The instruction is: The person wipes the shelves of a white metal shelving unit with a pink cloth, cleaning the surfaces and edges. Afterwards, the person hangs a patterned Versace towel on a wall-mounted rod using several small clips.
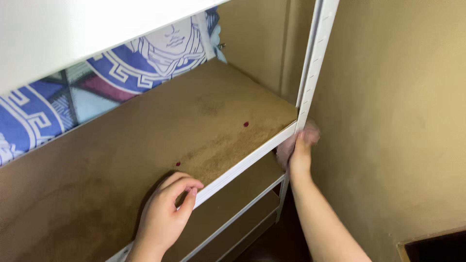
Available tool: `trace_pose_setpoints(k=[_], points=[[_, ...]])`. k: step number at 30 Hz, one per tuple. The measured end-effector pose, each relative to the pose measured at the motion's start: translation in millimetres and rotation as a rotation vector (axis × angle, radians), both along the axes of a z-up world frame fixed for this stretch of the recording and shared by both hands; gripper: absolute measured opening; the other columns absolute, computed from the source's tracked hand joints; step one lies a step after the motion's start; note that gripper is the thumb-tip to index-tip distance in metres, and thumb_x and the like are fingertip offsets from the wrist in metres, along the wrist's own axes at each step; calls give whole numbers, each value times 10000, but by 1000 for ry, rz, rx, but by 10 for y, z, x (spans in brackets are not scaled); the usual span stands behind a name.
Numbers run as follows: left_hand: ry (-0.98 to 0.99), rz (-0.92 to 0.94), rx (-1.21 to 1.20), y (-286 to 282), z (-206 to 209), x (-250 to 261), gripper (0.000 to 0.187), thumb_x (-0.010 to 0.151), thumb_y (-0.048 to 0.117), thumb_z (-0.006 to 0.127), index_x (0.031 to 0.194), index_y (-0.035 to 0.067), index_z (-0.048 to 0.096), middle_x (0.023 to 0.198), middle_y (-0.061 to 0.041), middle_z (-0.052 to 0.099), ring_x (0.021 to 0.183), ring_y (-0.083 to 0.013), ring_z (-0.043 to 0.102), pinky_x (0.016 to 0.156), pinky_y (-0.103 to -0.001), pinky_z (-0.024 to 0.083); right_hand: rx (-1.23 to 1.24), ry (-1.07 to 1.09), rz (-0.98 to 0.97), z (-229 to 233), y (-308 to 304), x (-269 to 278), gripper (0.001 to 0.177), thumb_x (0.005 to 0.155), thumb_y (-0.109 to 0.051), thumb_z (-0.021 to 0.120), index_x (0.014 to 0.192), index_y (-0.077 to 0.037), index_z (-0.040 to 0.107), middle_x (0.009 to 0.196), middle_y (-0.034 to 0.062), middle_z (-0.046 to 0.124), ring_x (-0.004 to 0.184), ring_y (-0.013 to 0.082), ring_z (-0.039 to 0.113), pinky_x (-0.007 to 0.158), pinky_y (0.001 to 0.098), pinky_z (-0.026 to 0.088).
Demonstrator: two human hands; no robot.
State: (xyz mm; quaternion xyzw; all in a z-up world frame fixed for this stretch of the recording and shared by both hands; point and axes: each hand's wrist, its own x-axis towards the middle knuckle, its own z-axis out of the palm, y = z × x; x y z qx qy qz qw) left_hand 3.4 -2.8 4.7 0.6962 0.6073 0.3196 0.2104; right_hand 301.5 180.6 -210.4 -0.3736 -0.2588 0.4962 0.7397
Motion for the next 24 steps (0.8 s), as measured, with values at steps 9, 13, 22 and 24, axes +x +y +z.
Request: trace_pose_setpoints(k=[9, 13, 22, 24], points=[[-24, -2, 13, -64, 61, 41, 119, 877, 102, 640, 950, 83, 732, 968, -7, 707, 864, -179, 706, 762, -298, 543, 90, -205, -99, -521, -77, 2, 578, 1100, -442, 398, 1421, 31, 487, 1317, 143, 645, 1200, 227, 618, 1051, 354, 480], [-7, -65, 91, -48, 59, 12, 124, 886, 108, 648, 962, 93, 745, 968, -5, 712, 907, -168, 718, 821, -293, 534, 95, -191, -94, -517, -339, -66, 611, 1102, -440, 423, 1441, 64, 493, 1365, 180, 620, 1228, 246, 611, 1082, 370, 469], [-91, -71, 78, -90, 78, -1, 133, 863, 89, 650, 965, 61, 730, 980, -38, 700, 925, -181, 714, 837, -307, 542, 448, -469, 18, 465, -1488, -1283, 757, 1102, -316, 457, 1636, 43, 58, 1735, 176, 49, 1609, 252, 80, 1291, 388, 111], [-83, -83, 94, -64, 70, -7, 127, 874, 85, 652, 970, 65, 732, 981, -39, 699, 927, -182, 712, 836, -304, 539, 514, -569, 356, 295, -2020, -1335, 664, 1090, -243, 471, 1580, 97, 178, 1685, 246, 175, 1568, 324, 177, 1248, 423, 145]])
